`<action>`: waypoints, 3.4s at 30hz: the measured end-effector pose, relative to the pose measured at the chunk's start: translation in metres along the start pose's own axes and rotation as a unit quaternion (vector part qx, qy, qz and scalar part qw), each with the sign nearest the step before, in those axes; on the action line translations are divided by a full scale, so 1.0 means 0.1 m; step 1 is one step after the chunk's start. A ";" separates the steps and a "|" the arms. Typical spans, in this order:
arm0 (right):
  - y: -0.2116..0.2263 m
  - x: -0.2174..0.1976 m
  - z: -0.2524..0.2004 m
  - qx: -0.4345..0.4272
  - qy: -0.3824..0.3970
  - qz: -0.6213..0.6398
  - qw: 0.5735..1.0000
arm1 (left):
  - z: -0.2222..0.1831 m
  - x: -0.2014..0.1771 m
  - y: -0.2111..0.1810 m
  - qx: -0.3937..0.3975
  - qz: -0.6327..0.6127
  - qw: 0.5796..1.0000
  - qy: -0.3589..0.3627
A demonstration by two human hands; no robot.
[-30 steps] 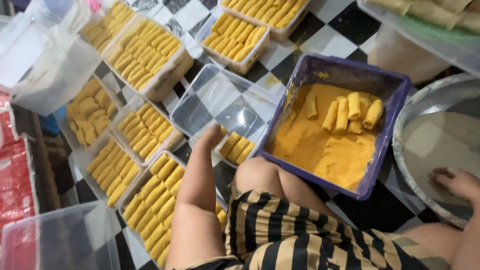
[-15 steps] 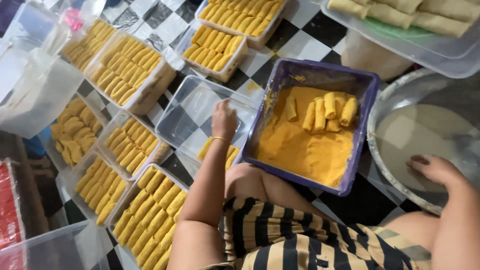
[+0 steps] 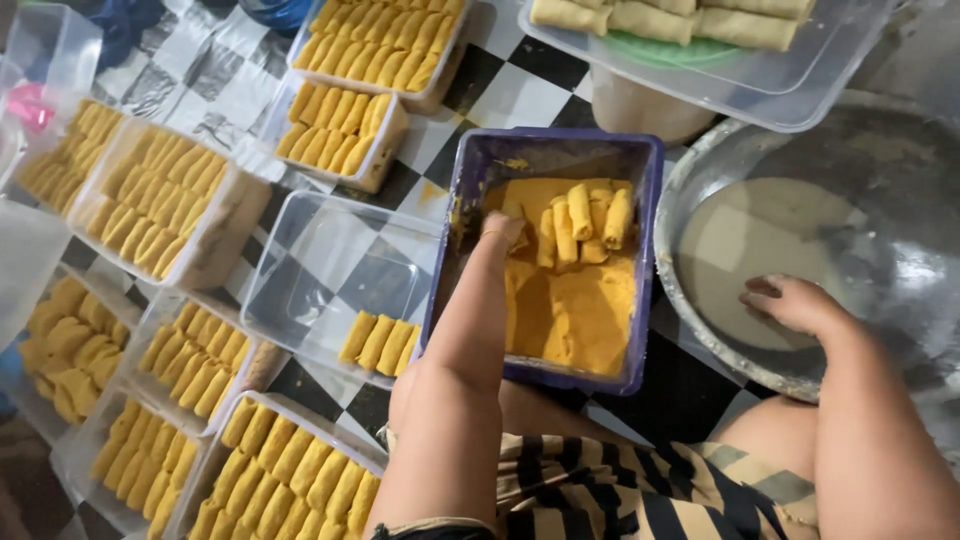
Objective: The person is coating spring rolls by dipping them in a liquid batter and then rolling them in a yellow coating powder.
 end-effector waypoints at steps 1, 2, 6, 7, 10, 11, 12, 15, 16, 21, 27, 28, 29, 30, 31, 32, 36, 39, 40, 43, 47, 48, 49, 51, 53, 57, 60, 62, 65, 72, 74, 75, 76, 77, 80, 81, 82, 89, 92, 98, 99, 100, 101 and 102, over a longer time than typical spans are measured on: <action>0.01 -0.02 -0.02 0.004 0.001 0.011 1.000 | -0.07 0.03 -0.02 -0.026 -0.015 0.999 0.044; 0.03 -0.01 -0.04 0.006 0.005 0.022 1.000 | -0.15 0.03 -0.01 -0.053 -0.029 0.994 0.086; -0.08 0.04 0.08 -0.009 -0.001 0.005 1.000 | -0.53 -0.29 -0.18 0.134 -0.056 0.989 0.015; -0.11 0.07 0.13 -0.024 -0.011 0.002 1.000 | -0.65 -0.40 -0.24 0.220 -0.077 0.973 0.002; -0.16 0.13 0.23 -0.055 -0.026 -0.010 0.998 | -0.95 -0.81 -0.25 0.283 -0.137 0.949 0.012; -0.18 0.15 0.28 -0.059 -0.033 -0.012 0.998 | -1.04 -0.93 -0.21 0.268 -0.172 0.947 0.044; -0.27 0.21 0.35 -0.070 -0.027 -0.020 0.997 | -1.05 -1.14 -0.13 0.259 -0.176 0.949 0.034; -0.54 0.41 0.67 -0.086 -0.015 0.017 0.996 | -1.01 -1.89 0.21 0.254 -0.206 0.945 -0.017; -0.68 0.47 0.80 -0.069 -0.015 0.026 0.997 | -0.95 -2.14 0.32 0.267 -0.195 0.944 0.004; -1.34 1.05 1.49 -0.051 0.025 0.350 0.935 | -0.38 -3.04 1.52 0.192 -0.064 0.975 -0.091; -1.45 0.96 1.52 -0.066 -0.032 0.220 0.973 | -0.03 -3.06 2.65 0.047 0.170 0.982 -0.070; -1.50 1.00 1.54 -0.058 -0.020 0.262 0.963 | -0.03 -3.01 2.73 0.021 0.216 0.976 -0.020; -1.56 1.03 1.56 -0.049 -0.008 0.304 0.951 | -0.05 -2.96 2.81 -0.003 0.261 0.965 0.031; -1.53 0.99 1.54 -0.047 -0.009 0.303 0.952 | -0.01 -2.93 2.85 -0.003 0.261 0.965 0.033; -1.51 0.93 1.52 -0.071 -0.031 0.223 0.972 | 0.01 -2.88 2.89 0.001 0.292 0.955 0.056; -1.47 0.88 1.50 -0.096 -0.054 0.146 0.983 | 0.06 -2.85 2.89 0.007 0.324 0.943 0.075; -1.54 0.98 1.51 -0.013 0.023 0.351 0.936 | 0.06 -2.74 2.73 -0.110 0.333 0.934 0.063; -0.77 0.46 0.81 -0.050 -0.040 -0.063 0.996 | -0.14 -2.73 1.58 0.186 0.166 0.936 -0.250; -0.66 0.41 0.70 -0.043 -0.043 -0.048 0.997 | -0.37 -2.55 1.12 0.300 0.074 0.918 -0.248; -0.42 0.29 0.44 -0.024 -0.040 -0.022 0.999 | -0.68 -1.60 0.28 0.520 -0.121 0.833 -0.143; -0.19 0.14 0.19 -0.009 -0.042 -0.007 0.999 | -0.75 -0.23 -0.17 0.187 -0.004 0.979 0.081; -0.22 0.13 0.20 -0.006 -0.046 -0.005 0.999 | -0.89 -0.24 -0.30 0.192 -0.003 0.978 0.083; -0.23 0.13 0.22 -0.018 -0.039 0.012 0.999 | -1.01 -0.19 -0.33 0.118 0.013 0.986 0.120; -0.28 0.11 0.27 -0.026 -0.034 0.032 0.999 | -1.34 -0.25 -0.47 0.047 0.033 0.986 0.158; -0.29 0.17 0.33 -0.044 -0.033 0.032 0.998 | -1.70 -0.52 -0.55 -0.020 -0.062 0.986 0.151; -0.08 0.01 0.08 0.000 -0.009 0.041 0.999 | -1.48 -0.24 -0.32 0.020 -0.137 0.985 0.101; -0.06 -0.02 0.03 0.003 -0.006 0.028 1.000 | -1.53 -0.37 -0.33 0.172 -0.119 0.978 0.024; -0.03 -0.02 0.04 -0.018 -0.015 0.009 1.000 | -1.72 -0.56 -0.35 0.221 -0.137 0.965 0.038; -0.21 0.14 0.29 -0.063 -0.029 -0.010 0.998 | -1.43 -0.45 0.06 -0.022 -0.354 0.929 0.103; -1.65 1.19 1.75 -0.014 0.030 0.355 0.934 | -1.23 -1.83 0.59 0.031 -0.341 0.931 0.131; -1.89 1.28 1.92 -0.042 -0.009 0.407 0.913 | -1.05 -2.45 0.68 0.232 -0.285 0.925 0.099; -1.82 1.32 1.93 -0.043 -0.005 0.405 0.913 | -0.64 -2.51 1.18 0.228 -0.286 0.926 0.097; -1.78 1.35 1.93 -0.048 -0.006 0.387 0.921 | -0.22 -2.63 1.60 0.218 -0.288 0.931 0.053; -1.73 1.38 1.93 -0.052 -0.007 0.370 0.928 | 0.16 -2.72 1.92 0.207 -0.290 0.934 0.009; -1.60 1.40 1.97 -0.066 -0.018 0.322 0.944 | -0.20 -3.33 2.22 0.156 -0.041 0.980 -0.118; -1.56 1.39 1.98 -0.066 -0.019 0.322 0.944 | -0.19 -3.41 2.24 0.158 -0.041 0.980 -0.117; -1.56 1.37 1.98 -0.071 -0.025 0.297 0.952 | -0.14 -3.45 2.43 0.035 -0.070 0.990 -0.114; -1.71 1.13 1.82 -0.084 -0.053 0.166 0.981 | 0.77 -2.96 3.36 0.014 0.243 0.970 -0.022; -1.80 1.00 1.72 -0.083 -0.072 0.130 0.986 | 0.86 -2.77 3.15 -0.078 0.353 0.931 -0.043; -0.80 0.47 0.84 -0.059 -0.036 -0.098 0.993 | -0.65 -2.28 0.37 0.537 -0.042 0.791 -0.290; -0.73 0.43 0.74 -0.052 -0.039 -0.096 0.993 | -0.80 -2.04 0.07 0.542 -0.045 0.789 -0.286; -0.65 0.40 0.65 -0.042 -0.035 -0.066 0.996 | -0.90 -1.71 -0.23 0.533 -0.011 0.816 -0.224; -0.57 0.37 0.57 -0.032 -0.031 -0.036 0.998 | -1.02 -1.38 -0.51 0.523 0.024 0.837 -0.160; -0.56 0.38 0.55 -0.026 -0.036 -0.032 0.999 | -0.84 -1.07 -0.56 0.529 0.022 0.834 -0.156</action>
Point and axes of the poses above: each hand's wrist, its own z-axis towards the middle knuckle, its own x-axis out of the palm, y = z × x, the point moved 7 cm from there along z, towards the middle knuckle, and after that the axes turned 12 degrees about -y, right-handed, at the moved point
